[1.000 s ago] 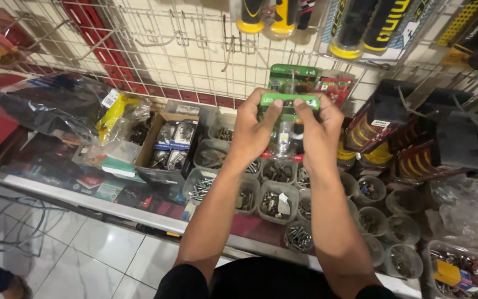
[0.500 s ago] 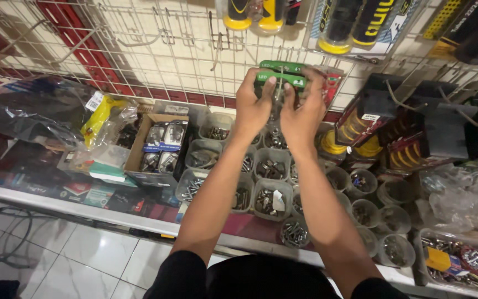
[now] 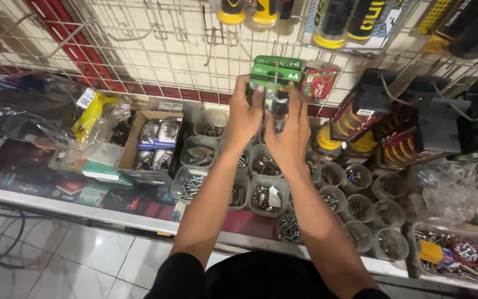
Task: The person picks up and replaces several packages of light bulbs and small motorcycle parts onto hooks and shelves in a storage area.
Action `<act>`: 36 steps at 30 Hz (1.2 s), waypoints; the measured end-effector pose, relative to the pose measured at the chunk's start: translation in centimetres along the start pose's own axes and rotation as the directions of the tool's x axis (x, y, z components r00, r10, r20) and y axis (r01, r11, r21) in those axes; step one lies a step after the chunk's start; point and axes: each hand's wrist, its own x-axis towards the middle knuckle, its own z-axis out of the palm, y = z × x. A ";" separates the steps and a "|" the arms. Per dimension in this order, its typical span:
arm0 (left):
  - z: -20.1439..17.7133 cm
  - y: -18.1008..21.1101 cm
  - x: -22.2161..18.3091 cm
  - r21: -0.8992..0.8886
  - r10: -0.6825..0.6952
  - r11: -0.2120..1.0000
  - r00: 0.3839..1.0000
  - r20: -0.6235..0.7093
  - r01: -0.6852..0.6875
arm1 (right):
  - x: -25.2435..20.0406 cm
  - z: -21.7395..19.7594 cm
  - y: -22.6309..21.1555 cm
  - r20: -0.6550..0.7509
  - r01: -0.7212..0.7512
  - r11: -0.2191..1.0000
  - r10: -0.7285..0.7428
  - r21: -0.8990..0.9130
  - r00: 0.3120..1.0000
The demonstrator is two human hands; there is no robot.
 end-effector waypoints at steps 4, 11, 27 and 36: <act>0.1 0.6 -0.2 -0.004 -0.103 0.995 0.995 -0.011 0.103 | -0.1 0.0 -0.2 -0.013 -0.007 1.000 0.007 0.010 1.000; -0.4 0.5 -0.4 0.139 -0.121 0.983 0.992 0.025 0.117 | -0.5 0.6 0.7 -0.029 -0.027 0.999 0.028 0.022 0.999; -0.1 -1.9 -2.2 0.197 -0.120 0.974 0.992 0.039 0.110 | -1.8 1.0 2.0 0.016 -0.149 0.969 0.149 0.198 0.989; -0.3 -1.2 -2.9 0.160 -0.082 0.984 0.997 0.013 0.079 | -1.9 0.2 1.8 0.028 -0.126 0.982 0.123 0.139 0.992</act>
